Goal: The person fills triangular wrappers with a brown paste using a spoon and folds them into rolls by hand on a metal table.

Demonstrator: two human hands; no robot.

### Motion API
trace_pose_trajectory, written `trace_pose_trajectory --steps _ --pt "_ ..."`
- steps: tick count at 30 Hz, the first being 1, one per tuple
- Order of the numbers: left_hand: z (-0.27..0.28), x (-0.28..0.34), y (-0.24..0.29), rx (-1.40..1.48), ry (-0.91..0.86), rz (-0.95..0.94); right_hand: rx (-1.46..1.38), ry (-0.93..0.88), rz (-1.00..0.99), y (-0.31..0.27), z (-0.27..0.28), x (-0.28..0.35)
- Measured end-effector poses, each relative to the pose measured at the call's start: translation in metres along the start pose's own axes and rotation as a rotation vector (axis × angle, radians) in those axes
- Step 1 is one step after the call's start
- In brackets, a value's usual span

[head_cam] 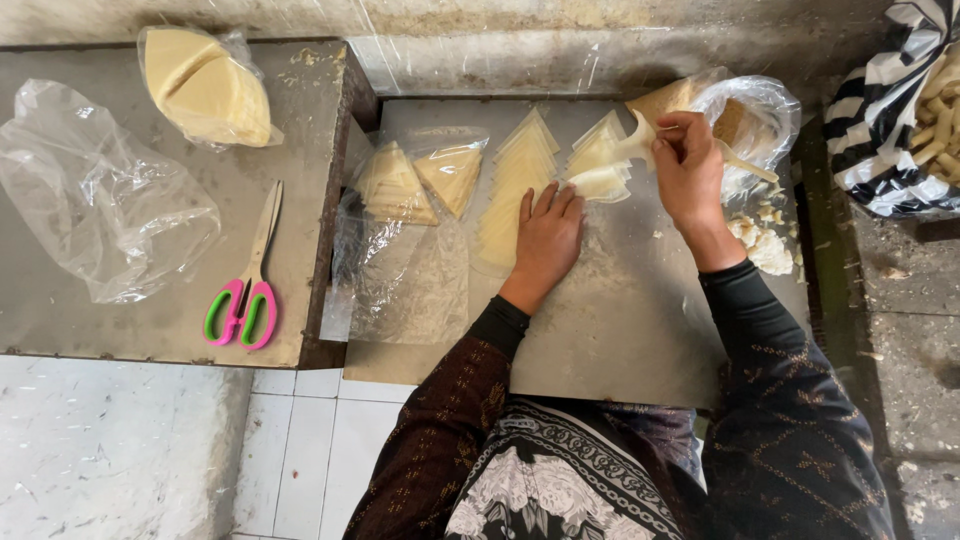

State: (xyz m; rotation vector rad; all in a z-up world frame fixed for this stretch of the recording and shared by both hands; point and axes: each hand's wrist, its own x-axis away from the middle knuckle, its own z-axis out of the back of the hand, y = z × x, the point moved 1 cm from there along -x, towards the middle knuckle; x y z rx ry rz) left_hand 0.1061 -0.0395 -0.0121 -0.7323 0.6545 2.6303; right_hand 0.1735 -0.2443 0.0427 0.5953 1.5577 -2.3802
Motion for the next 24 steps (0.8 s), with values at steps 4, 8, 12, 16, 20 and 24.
trace_pose_trajectory --steps 4,8,12,16,20,24 --pt "-0.006 0.001 -0.005 -0.007 -0.025 0.0 0.039 0.001 0.021 -0.018 0.005 0.024" --pt "-0.008 -0.001 -0.006 -0.024 -0.033 0.004 0.07 -0.027 -0.007 -0.021 0.01 0.044" --pt "-0.002 -0.006 0.001 0.01 -0.042 0.043 -0.182 -0.016 -0.162 -0.002 0.013 0.034" --pt "0.001 -0.012 0.006 -0.028 -0.07 0.069 -0.314 0.039 -0.188 0.008 0.023 0.027" --pt "0.006 -0.015 0.007 -0.033 -0.047 0.053 -0.223 0.088 -0.159 0.005 0.024 0.032" --pt "0.027 -0.016 0.004 -0.01 0.07 0.016 0.306 -0.143 0.216 -0.021 0.014 0.063"
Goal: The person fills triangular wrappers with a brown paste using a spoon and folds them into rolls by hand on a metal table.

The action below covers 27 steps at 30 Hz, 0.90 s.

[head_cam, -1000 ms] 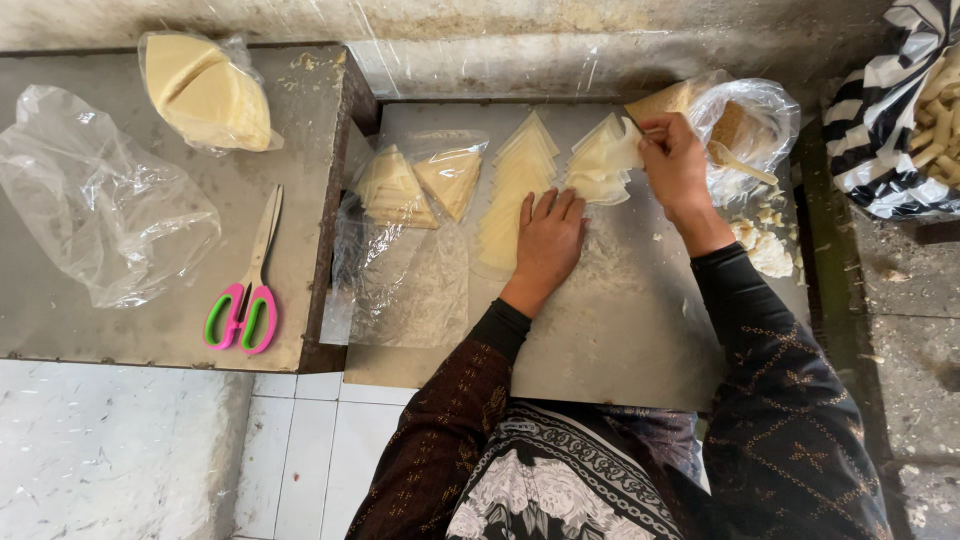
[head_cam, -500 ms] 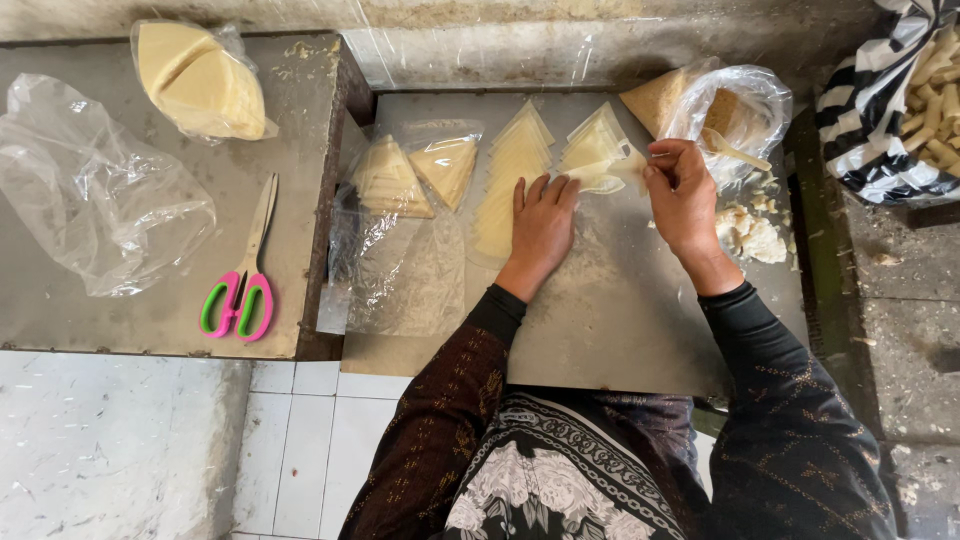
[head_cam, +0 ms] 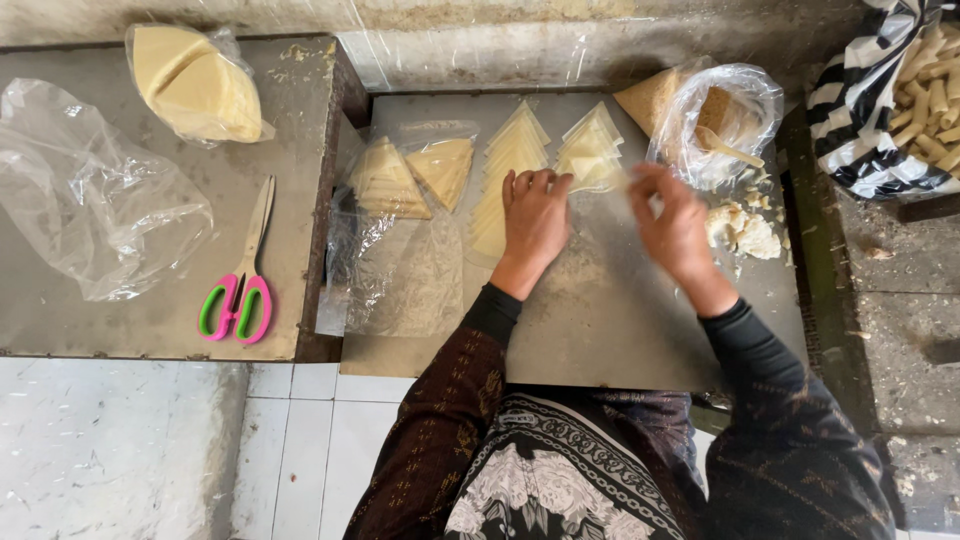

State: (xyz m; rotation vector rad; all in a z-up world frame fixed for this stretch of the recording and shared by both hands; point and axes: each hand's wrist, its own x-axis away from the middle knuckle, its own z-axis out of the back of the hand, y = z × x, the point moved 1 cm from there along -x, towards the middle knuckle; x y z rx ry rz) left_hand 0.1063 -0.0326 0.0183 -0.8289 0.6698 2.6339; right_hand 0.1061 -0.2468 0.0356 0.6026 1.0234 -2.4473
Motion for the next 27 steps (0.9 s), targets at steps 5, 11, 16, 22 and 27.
trace_pose_trajectory --steps 5,11,16,22,27 --pt "0.036 0.014 -0.003 0.115 -0.034 0.056 0.087 -0.179 0.133 -0.056 -0.007 0.05" --pt "0.054 0.055 0.011 0.137 -0.182 0.087 0.03 -0.167 0.216 -0.063 -0.001 0.061" --pt "0.058 0.067 0.015 0.204 -0.159 0.033 0.029 -0.108 0.186 -0.054 0.001 0.068" --pt "0.044 0.073 0.016 0.261 -0.134 -0.001 0.23 0.157 0.021 0.042 0.046 0.031" --pt "0.034 0.079 0.014 0.307 -0.106 0.018 0.707 0.183 0.008 0.086 0.072 0.003"
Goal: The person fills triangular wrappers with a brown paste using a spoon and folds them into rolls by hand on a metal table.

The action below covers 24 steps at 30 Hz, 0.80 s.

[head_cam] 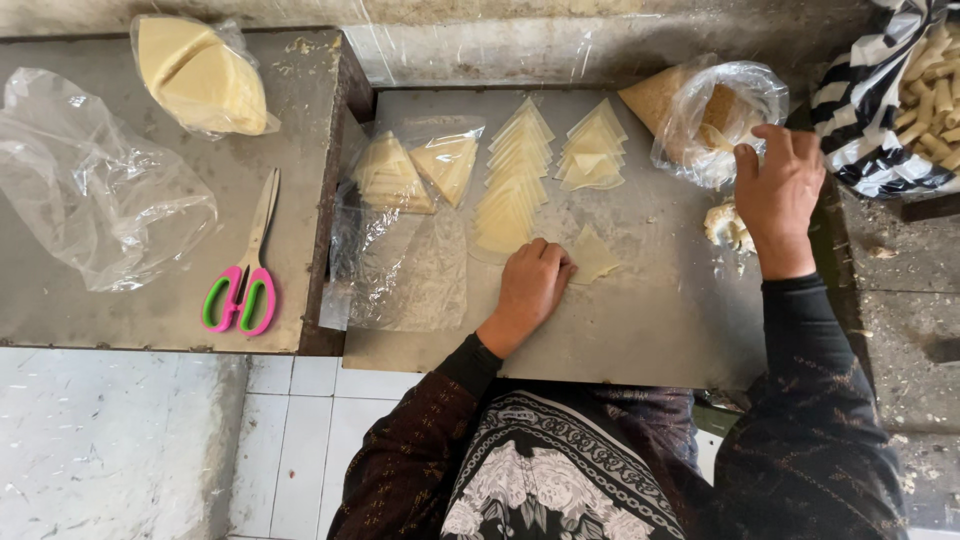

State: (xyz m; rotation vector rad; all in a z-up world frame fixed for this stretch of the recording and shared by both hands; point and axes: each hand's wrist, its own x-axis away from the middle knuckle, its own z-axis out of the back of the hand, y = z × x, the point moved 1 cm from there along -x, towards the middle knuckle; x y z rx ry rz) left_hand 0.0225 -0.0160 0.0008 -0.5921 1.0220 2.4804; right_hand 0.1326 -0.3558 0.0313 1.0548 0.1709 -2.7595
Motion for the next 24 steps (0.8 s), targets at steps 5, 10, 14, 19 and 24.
trace_pose_trajectory --steps 5,10,14,19,24 --pt "0.0 0.0 -0.002 0.0 0.011 -0.015 -0.057 -0.109 -0.126 0.001 -0.024 0.003" --pt "-0.002 0.002 0.003 0.017 -0.023 -0.051 -0.011 -0.086 -0.119 0.01 -0.039 0.006" --pt "0.002 0.001 0.007 -0.042 -0.005 -0.055 0.295 -0.008 0.007 0.019 -0.051 -0.006" --pt "0.01 -0.001 0.01 -0.081 0.005 0.028 0.404 -0.11 0.129 0.02 -0.066 -0.013" --pt "0.003 0.004 0.007 -0.079 -0.001 -0.004 0.166 -0.093 -0.005 0.01 -0.066 0.0"
